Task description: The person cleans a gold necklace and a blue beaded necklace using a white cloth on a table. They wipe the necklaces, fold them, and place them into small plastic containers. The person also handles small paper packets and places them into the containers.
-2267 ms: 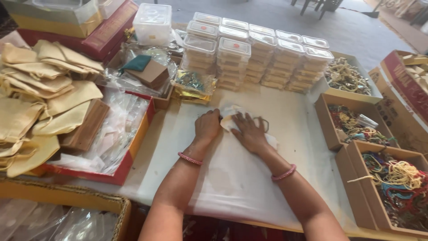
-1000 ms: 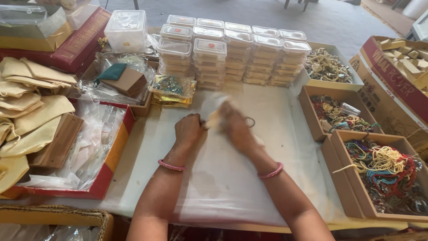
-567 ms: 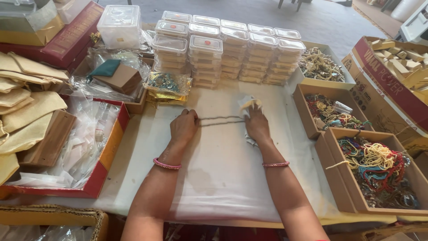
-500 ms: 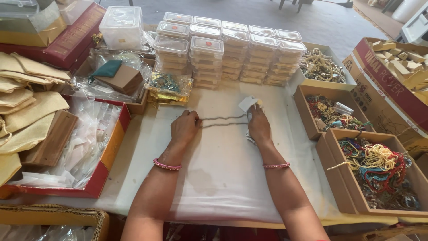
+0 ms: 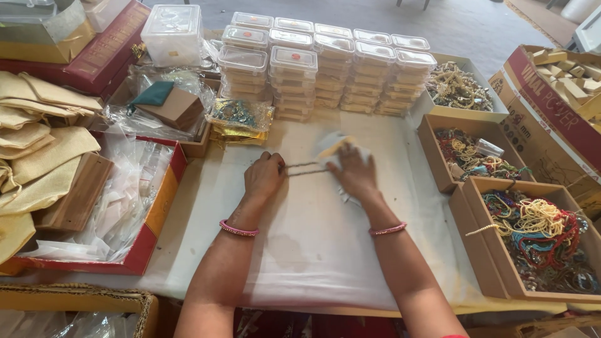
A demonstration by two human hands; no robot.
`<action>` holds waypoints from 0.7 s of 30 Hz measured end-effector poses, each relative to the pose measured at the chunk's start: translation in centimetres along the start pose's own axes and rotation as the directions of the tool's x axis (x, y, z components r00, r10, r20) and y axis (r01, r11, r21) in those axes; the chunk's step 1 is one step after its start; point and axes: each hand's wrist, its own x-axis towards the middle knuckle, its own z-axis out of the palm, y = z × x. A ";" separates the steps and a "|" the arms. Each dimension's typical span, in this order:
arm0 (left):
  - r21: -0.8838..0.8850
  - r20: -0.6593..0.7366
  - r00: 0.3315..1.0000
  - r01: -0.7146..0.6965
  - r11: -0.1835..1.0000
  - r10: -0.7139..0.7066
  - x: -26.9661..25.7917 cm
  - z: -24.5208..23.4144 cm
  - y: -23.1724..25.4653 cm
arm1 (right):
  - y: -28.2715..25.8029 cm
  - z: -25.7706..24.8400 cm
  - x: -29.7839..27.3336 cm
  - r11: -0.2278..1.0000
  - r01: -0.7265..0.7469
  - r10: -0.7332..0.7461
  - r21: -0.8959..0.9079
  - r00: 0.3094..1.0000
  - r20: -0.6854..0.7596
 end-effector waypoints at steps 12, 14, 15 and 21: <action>-0.003 -0.034 0.997 -0.068 0.998 0.068 -0.7 -1.2 0.5 | -4.4 1.1 -2.2 0.798 0.590 -0.524 0.121 0.780 -0.343; 0.006 -0.033 0.997 -0.074 0.997 0.074 -0.3 -0.4 -0.3 | -6.3 -0.8 -3.2 0.845 0.528 -0.508 0.081 0.841 -0.185; 0.011 -0.031 0.996 -0.079 0.997 0.079 -0.2 0.1 -0.7 | -7.2 -1.7 -3.8 0.883 0.469 -0.468 0.025 0.883 -0.023; -0.002 0.039 0.999 0.013 1.000 -0.013 -0.5 -1.6 1.1 | -1.8 -0.7 -0.3 0.997 0.068 -0.066 -0.043 0.997 0.048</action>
